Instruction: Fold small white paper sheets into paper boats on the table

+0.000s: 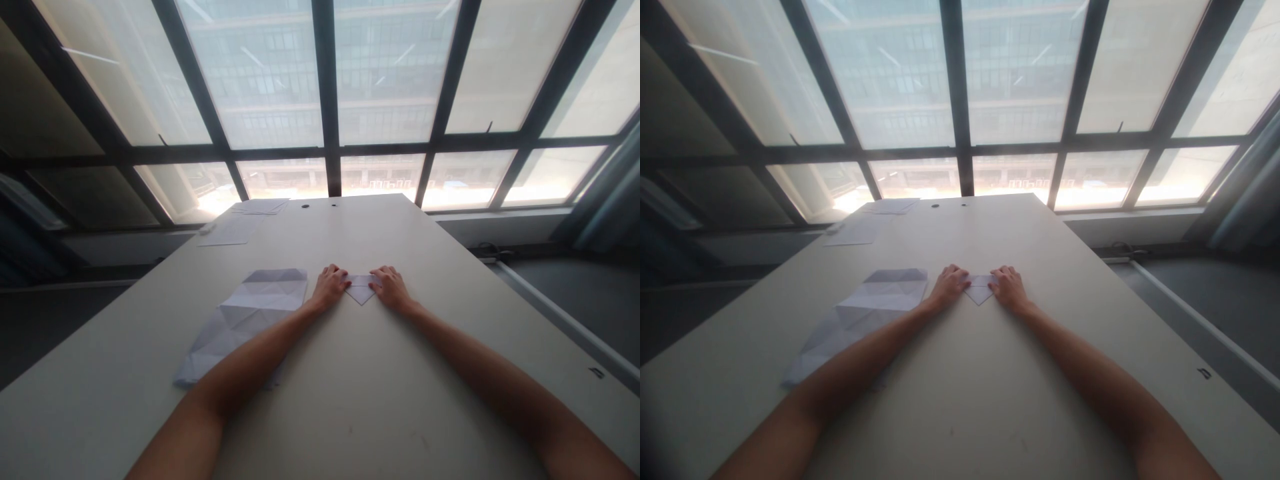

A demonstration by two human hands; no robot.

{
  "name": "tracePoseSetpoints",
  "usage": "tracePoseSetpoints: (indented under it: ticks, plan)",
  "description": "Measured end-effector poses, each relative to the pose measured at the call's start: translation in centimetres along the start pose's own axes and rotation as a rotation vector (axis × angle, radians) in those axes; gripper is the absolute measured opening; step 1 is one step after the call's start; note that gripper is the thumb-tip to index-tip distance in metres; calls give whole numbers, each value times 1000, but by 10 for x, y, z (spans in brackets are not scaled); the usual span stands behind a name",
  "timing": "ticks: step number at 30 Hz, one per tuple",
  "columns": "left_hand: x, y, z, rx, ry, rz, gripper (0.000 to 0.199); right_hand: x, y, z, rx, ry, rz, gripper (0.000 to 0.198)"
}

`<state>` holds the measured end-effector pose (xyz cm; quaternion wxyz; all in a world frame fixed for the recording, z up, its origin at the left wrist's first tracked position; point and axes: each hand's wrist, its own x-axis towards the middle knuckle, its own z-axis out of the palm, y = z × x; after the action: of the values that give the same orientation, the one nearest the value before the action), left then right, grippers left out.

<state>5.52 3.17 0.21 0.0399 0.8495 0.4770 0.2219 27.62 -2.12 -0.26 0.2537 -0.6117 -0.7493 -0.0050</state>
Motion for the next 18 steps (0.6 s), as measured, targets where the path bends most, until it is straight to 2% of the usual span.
tracePoseSetpoints:
  ticks: [12, 18]
  plan:
    - [1, 4, -6, -125, 51, 20, 20, -2, 0, 0, -73, 17, 8, 27]
    - [0, 9, -14, -115, 232, 114, 15, -1, -1, -4, -32, 129, -29, 21]
